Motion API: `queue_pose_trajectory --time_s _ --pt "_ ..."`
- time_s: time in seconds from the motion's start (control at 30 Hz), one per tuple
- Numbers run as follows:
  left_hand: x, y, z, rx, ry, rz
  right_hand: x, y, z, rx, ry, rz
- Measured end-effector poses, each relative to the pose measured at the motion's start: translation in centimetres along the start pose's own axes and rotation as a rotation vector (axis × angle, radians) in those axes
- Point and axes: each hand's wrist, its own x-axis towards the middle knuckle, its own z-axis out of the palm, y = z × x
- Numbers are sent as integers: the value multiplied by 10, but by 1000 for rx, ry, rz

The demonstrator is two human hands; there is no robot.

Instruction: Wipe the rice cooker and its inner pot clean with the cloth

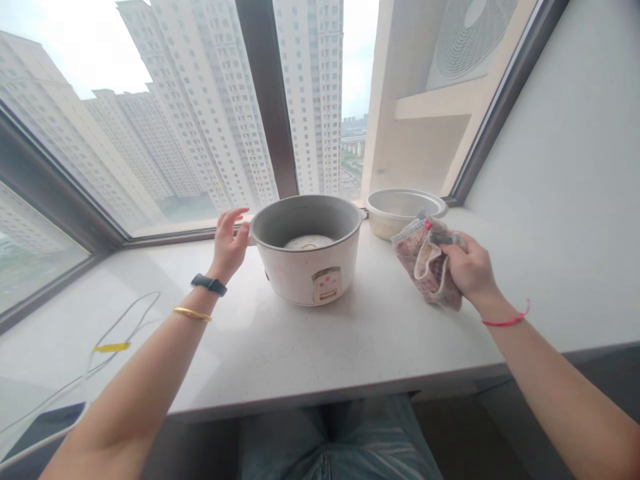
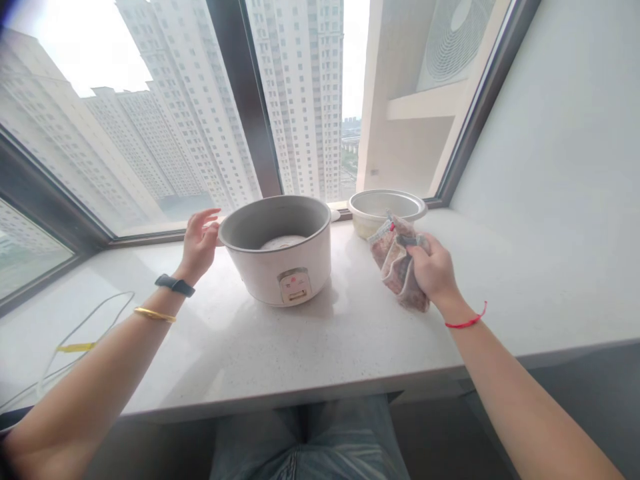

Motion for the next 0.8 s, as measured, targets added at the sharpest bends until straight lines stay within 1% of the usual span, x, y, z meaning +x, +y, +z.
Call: queue_pose_trajectory --time_s 0.1,0.17,0.2,0.23,0.27,0.3,0.37,0.4,0.43,0.47,0.53,0.57,0.6,0.63,0.67,0.73,0.8 --pt "11 -19 12 -113 72 -302 20 9 -39 -526 -3 -212" --pt "18 -25 20 -158 108 -456 33 17 -60 -838 -40 -331" --pt "20 -25 24 -172 120 -510 39 24 -68 -944 -68 -365" --pt "21 -25 27 -180 127 -547 44 31 -74 -1010 -108 -369" --pt "20 -23 28 -186 130 -571 48 40 -79 -1041 -153 -330" --pt "17 -20 29 -191 132 -585 51 50 -81 -1045 -196 -255" --pt "8 -13 28 -215 140 -643 51 69 -84 -973 -235 -60" --pt "2 -9 26 -236 143 -686 49 76 -83 -907 -222 25" --pt "-5 -5 23 -260 144 -732 47 79 -81 -831 -180 76" --pt "-12 -1 21 -286 144 -777 46 80 -78 -752 -118 81" --pt "-24 8 17 -333 142 -839 46 71 -68 -557 34 40" --pt "-28 12 15 -350 141 -849 48 63 -60 -437 108 57" --pt "-31 17 15 -364 140 -854 53 53 -50 -310 156 103" --pt "-34 21 15 -376 140 -856 60 43 -40 -162 185 218" --pt "-35 26 16 -383 139 -855 68 34 -28 -72 152 316" --pt "-36 34 19 -394 130 -842 86 20 -4 45 49 442" --pt "-36 41 23 -414 117 -828 101 12 17 96 -29 473"
